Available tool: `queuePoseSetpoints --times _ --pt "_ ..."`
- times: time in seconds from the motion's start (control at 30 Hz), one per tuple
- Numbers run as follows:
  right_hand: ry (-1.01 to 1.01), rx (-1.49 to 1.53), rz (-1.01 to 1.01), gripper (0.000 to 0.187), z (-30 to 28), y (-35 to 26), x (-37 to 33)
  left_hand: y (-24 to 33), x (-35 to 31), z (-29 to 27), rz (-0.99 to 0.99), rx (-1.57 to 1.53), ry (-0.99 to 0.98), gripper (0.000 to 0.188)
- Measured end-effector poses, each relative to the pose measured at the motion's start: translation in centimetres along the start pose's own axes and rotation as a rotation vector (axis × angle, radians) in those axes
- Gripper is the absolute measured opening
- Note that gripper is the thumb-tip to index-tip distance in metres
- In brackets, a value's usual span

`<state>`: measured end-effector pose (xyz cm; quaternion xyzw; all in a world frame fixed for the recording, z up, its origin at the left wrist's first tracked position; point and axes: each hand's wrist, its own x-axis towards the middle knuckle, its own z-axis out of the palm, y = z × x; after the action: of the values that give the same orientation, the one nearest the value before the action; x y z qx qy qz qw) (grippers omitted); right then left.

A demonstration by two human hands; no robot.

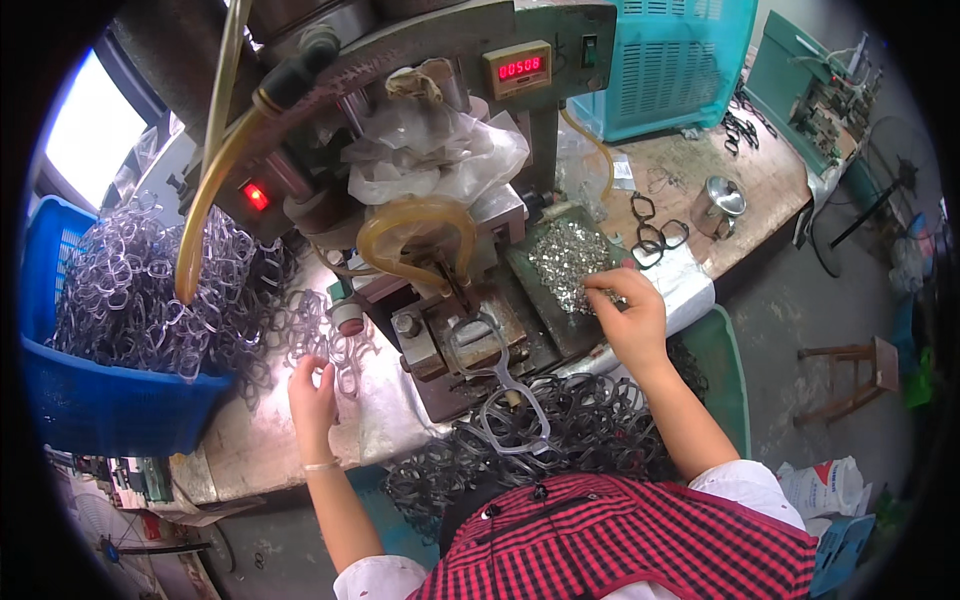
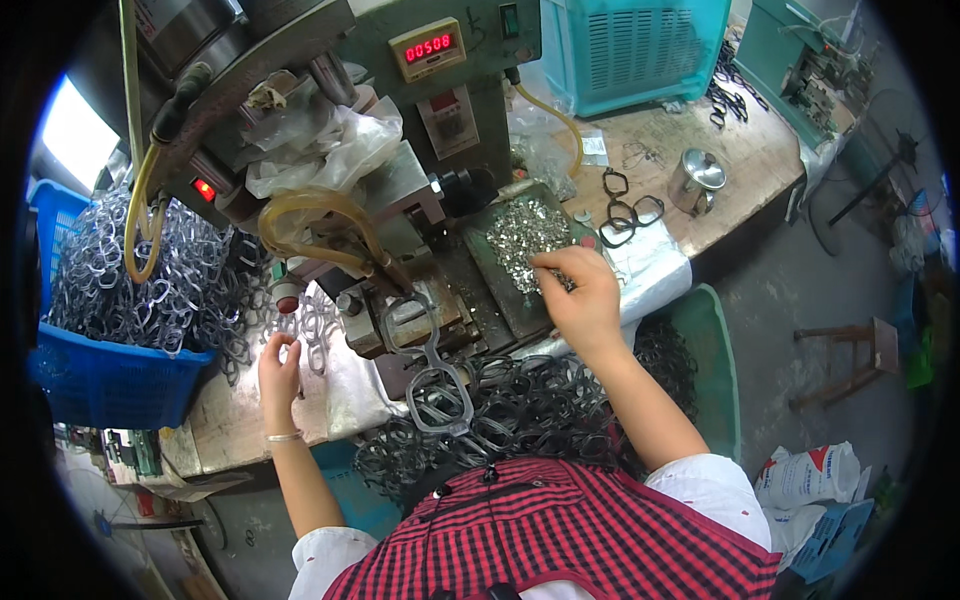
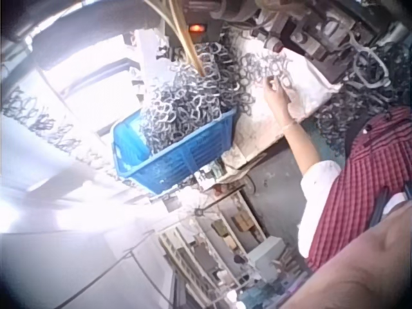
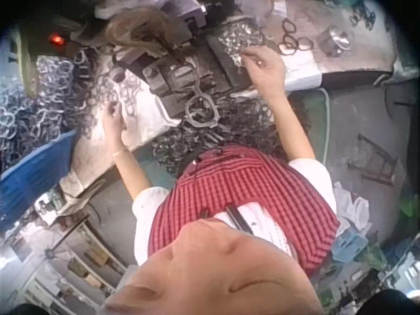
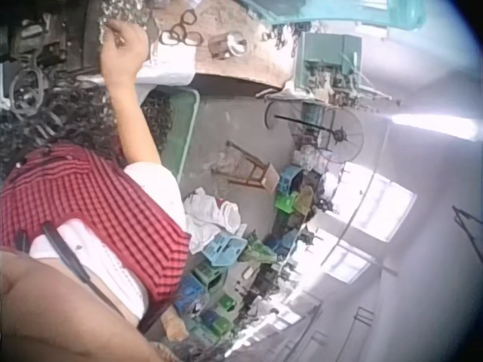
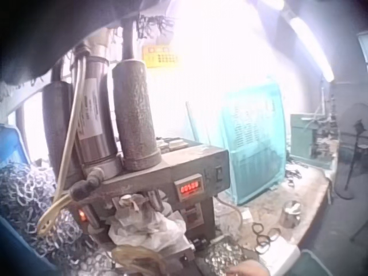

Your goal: The person repeatedly picks up small metal rings and inserts them into a press machine, then removes the processed rings and places them into a blue basket. The person continues this cycle throughout the clip.

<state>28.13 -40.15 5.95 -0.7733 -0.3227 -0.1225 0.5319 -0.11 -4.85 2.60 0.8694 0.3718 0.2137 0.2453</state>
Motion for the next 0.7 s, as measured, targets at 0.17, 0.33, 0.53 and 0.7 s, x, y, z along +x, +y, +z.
queuePoseSetpoints --times 0.17,0.33,0.53,0.7 --pt "-0.21 0.31 -0.168 0.017 3.0 -6.0 2.8 4.8 -1.7 -1.9 -0.305 -0.621 -0.192 0.037" --pt "-0.218 0.619 0.157 0.038 6.2 -7.1 2.3 3.1 -3.0 3.0 -0.307 -0.839 0.053 0.029" --pt "-0.228 0.74 0.231 0.044 6.6 -8.0 1.7 9.6 -3.3 2.1 0.012 -1.06 0.378 0.009" --pt "-0.222 0.902 0.333 0.049 6.1 -10.0 1.9 16.7 -4.7 -3.7 0.781 -0.726 0.534 0.012"
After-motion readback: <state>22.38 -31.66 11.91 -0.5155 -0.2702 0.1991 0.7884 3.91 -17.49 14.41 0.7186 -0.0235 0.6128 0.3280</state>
